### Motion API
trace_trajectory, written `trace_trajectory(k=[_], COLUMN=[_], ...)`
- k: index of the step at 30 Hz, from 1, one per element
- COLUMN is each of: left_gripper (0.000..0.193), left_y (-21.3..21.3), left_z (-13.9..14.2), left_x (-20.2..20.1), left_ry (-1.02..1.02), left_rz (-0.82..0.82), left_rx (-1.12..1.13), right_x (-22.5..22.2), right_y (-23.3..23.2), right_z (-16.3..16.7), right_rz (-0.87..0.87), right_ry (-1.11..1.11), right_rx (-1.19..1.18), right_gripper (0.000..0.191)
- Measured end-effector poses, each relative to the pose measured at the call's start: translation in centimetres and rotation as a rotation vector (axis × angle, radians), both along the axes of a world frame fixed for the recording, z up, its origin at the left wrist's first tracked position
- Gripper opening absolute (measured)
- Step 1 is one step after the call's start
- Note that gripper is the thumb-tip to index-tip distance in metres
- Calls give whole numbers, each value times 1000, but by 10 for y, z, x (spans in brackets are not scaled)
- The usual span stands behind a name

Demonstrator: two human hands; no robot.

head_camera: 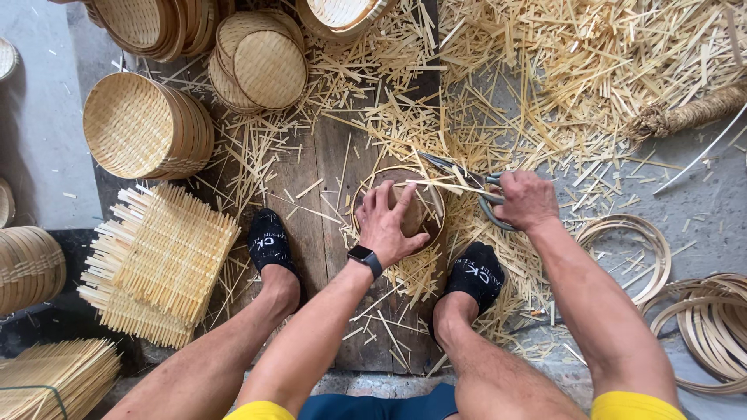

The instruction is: The person sits on the floor assembling woven bamboo basket trays. They press a woven bamboo mat over a round wooden mold, bend and fit a thin bamboo rim ring around the mat edge, trim excess bamboo strips with scissors, and set finished trays aside with a stack of completed baskets nearby.

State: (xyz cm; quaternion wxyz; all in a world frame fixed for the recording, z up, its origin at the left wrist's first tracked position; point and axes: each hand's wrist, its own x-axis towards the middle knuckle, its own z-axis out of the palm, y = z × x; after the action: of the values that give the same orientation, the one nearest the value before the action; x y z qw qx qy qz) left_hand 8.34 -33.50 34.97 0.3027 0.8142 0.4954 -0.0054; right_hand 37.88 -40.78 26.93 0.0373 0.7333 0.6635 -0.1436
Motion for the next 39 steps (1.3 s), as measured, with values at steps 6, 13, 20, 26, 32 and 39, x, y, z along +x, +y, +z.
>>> trace_trajectory(k=[6,13,20,26,32,39], left_gripper=[97,92,114,68,41,38], left_y=[1,24,5,43,75,62], left_z=[-9,2,5,-14,-9,-22], left_x=[5,-5,16,26,56,66], left_ry=[37,-55,13,-156,-64,-112], left_rz=[-326,-439,134,296,521,594], left_rx=[-3,18,-175,40,-396,-273], right_x=[-22,5,21,-20,-57,-46], right_y=[11,4,-21,-13,15,14], right_z=[22,0,-1,17,9,-3], right_rz=[187,-63,-492,-615,-742,-825], right_ry=[-91,-10,-53,663,1135,1102], right_rx=[273,-301,48,-134,-220,-190], right_gripper=[58,27,66,60,27,18])
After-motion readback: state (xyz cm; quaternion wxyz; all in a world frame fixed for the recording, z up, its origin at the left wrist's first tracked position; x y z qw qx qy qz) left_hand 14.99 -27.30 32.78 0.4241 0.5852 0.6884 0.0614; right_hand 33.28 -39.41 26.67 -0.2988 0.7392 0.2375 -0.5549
